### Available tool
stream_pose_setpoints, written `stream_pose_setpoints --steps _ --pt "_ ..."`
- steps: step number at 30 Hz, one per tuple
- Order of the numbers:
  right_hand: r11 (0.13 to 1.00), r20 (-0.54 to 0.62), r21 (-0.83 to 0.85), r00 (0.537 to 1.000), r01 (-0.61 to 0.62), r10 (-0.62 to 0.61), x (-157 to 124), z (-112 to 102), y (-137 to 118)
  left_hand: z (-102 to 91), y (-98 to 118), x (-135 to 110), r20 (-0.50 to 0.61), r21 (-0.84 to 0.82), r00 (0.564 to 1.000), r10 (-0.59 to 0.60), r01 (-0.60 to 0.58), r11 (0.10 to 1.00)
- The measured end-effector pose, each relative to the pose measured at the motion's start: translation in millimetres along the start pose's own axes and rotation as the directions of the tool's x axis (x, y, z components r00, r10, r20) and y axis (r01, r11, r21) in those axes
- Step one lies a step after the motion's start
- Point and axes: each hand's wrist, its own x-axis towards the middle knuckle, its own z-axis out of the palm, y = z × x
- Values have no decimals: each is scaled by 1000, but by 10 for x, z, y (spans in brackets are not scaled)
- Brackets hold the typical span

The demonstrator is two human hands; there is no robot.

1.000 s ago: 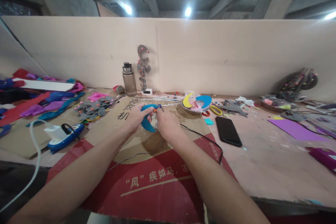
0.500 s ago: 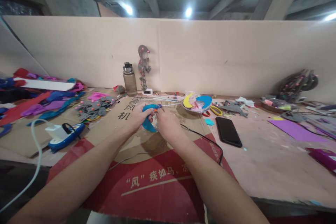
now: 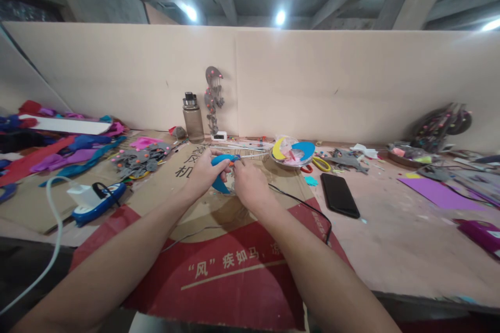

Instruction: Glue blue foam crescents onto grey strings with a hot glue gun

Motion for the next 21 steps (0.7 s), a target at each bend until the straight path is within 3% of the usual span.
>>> stream_pose_setpoints --steps 7,13,17,21 --pt "1000 28 2 999 -19 18 -5 -30 -36 0 7 -9 -6 102 1000 15 -15 995" --pt "996 90 -76 995 49 -42 -10 -113 -54 -29 -50 -3 -37 202 997 74 -65 977" --pt "998 19 -54 999 33 -32 0 -204 -14 -32 -59 -15 -27 367 987 156 -135 920" --pt "998 -92 55 995 37 -31 31 -234 114 -23 -24 -33 5 414 986 165 -152 897"
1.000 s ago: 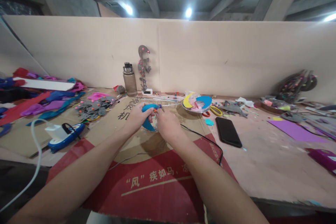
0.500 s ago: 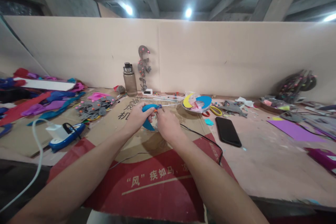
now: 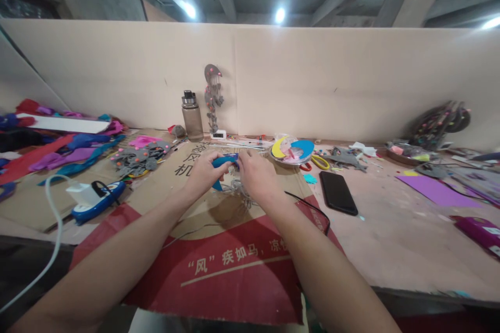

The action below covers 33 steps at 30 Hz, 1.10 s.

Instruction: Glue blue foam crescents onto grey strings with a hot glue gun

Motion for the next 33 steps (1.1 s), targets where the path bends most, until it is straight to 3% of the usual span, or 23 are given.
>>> stream_pose_setpoints --steps 6,11,14,19,22,24,26,28,30,33 --pt "956 -140 291 990 24 17 73 89 225 -29 26 13 144 -139 989 -27 47 989" --pt "828 -72 558 991 -51 110 140 163 310 -53 -26 59 279 -326 960 -33 127 937" --pt "650 74 741 983 -167 168 153 179 317 -51 -79 84 330 -427 944 -25 172 888" --pt "214 407 882 908 -420 105 133 209 272 4 -143 81 395 -585 918 -41 286 759" --pt "53 476 876 877 -480 63 114 258 223 49 -144 65 407 -666 911 -73 350 658" --pt "-3 475 880 877 -476 73 103 311 185 72 -133 56 384 -707 917 -106 366 605" --pt "20 447 892 888 -451 112 95 377 148 93 -123 49 350 -728 926 -143 365 581" --pt "109 419 892 894 -438 163 87 443 116 118 -118 43 308 -731 933 -183 356 582" --pt "249 372 874 904 -417 210 79 489 91 148 -119 37 268 -731 936 -227 351 585" --pt "566 209 768 952 -300 222 58 496 62 193 -127 32 220 -730 935 -279 347 588"
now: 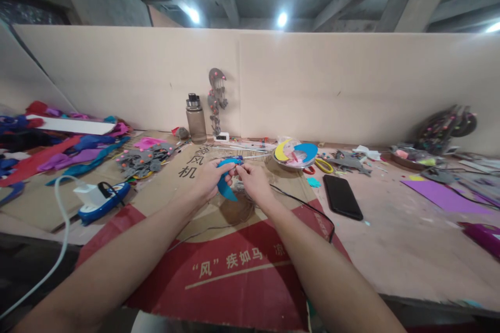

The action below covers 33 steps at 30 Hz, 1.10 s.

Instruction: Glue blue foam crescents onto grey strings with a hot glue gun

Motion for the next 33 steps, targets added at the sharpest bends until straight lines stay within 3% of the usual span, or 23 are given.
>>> stream_pose_setpoints --steps 3,6,13,17,20,24,28,30,33 --pt "920 -8 -365 988 140 -153 -45 -1 -41 3 -21 9 -60 34 998 12 -10 999" --pt "799 54 -574 981 181 -184 -81 2 -76 -12 -17 8 -103 116 994 34 -22 993" --pt "529 139 -820 972 220 -187 -119 -75 -150 -27 41 -45 -92 461 987 130 -74 884" --pt "498 92 -836 954 230 -286 -124 -175 -210 -20 46 -60 -68 558 985 159 -95 825" --pt "567 26 -790 938 232 -346 -101 -230 -211 -15 57 -67 -6 565 989 151 -121 816" --pt "769 -68 -577 923 274 -380 -14 -298 -165 -6 102 -80 106 493 991 80 -122 861" --pt "969 -60 -183 981 169 -182 68 -374 -147 -32 121 -69 185 368 983 -10 -60 928" --pt "997 -8 13 997 74 -74 81 -397 -147 -62 108 -51 225 302 974 -29 -41 952" --pt "969 80 245 996 -46 28 77 -409 -144 -102 82 -28 282 225 958 -45 -20 974"
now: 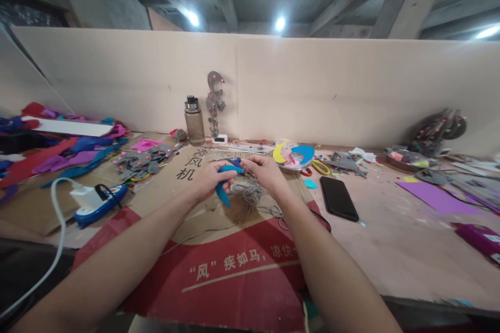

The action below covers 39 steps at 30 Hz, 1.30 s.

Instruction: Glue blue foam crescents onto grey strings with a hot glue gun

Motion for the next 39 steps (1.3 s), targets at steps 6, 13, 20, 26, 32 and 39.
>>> stream_pose_setpoints --steps 6,13,20,26,32,39 --pt "979 47 200 998 -39 30 -28 -3 -18 3 -8 2 64 -150 998 11 -1 989" --pt "951 65 304 998 -47 28 -43 12 -24 48 41 -20 77 -242 996 41 -21 970" --pt "940 100 324 992 -111 82 -50 64 -8 33 44 -28 57 -252 997 49 -33 967" --pt "920 140 357 983 -163 120 -74 181 56 31 13 -7 -10 -235 997 72 -72 969" --pt "997 -52 78 999 -10 14 -80 318 170 36 -13 24 -163 -214 983 81 -115 970" --pt "727 -7 -633 936 268 -352 -169 342 78 50 -6 26 -297 -107 949 104 -142 984"
